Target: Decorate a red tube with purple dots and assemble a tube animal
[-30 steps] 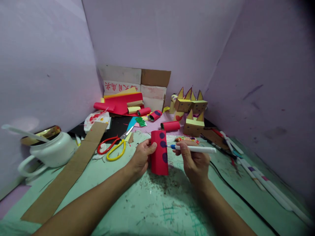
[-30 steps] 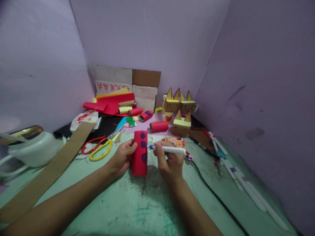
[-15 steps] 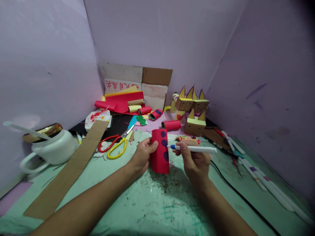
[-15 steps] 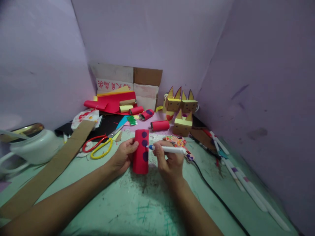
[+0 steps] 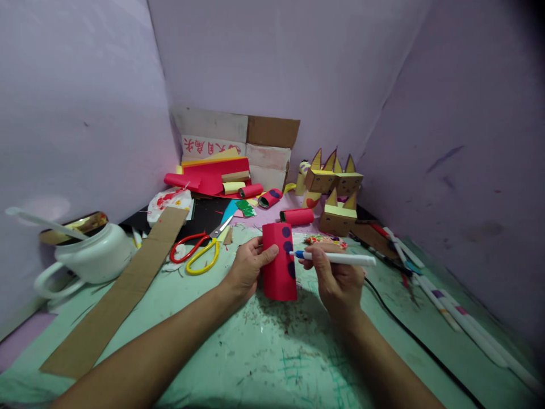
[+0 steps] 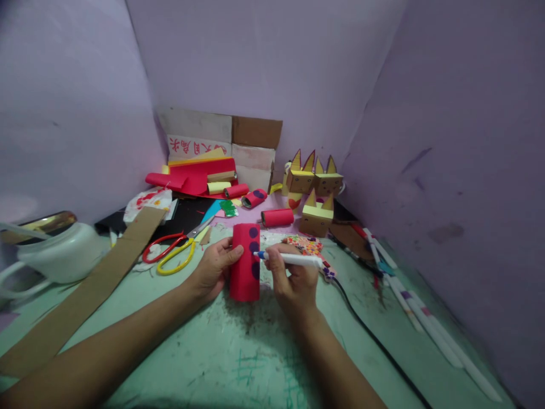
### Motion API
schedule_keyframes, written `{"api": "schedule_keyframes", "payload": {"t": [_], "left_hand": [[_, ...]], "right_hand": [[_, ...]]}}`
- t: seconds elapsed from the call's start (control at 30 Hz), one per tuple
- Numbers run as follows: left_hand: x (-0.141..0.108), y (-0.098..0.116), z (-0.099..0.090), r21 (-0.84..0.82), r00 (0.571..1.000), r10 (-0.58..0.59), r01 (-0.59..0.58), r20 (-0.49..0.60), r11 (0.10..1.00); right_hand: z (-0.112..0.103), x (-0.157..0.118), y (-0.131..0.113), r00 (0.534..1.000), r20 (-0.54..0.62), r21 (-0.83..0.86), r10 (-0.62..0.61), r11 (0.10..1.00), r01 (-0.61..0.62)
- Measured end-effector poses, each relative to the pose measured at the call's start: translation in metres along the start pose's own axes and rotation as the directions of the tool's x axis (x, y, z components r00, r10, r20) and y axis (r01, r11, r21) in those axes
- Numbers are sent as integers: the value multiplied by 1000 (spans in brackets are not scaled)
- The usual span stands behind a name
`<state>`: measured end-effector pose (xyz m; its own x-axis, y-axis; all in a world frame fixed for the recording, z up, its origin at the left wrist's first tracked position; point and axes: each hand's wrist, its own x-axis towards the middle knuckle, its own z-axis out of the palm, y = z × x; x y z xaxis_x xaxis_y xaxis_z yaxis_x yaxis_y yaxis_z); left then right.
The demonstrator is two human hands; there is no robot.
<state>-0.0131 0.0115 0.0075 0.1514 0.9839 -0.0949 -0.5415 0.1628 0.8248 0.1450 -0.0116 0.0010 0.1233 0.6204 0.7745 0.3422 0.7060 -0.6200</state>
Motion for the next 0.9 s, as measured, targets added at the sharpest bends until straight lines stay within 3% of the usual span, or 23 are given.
{"api": "schedule_keyframes", "payload": {"t": [0.47,0.73,0.9], "left_hand": [[-1,0,2,36,1000,29,-29,6,999],[1,1,0,-25,999,-41,41,-20,999],[2,0,0,-37,999,-50,49,-14,998]], "right_hand": [[0,1,-3,1000,0,13,-15,1000,15],[0,1,-3,957,-199,154,213,971,-184],[1,1,-3,964,-170,155,204,972,-178]]}}
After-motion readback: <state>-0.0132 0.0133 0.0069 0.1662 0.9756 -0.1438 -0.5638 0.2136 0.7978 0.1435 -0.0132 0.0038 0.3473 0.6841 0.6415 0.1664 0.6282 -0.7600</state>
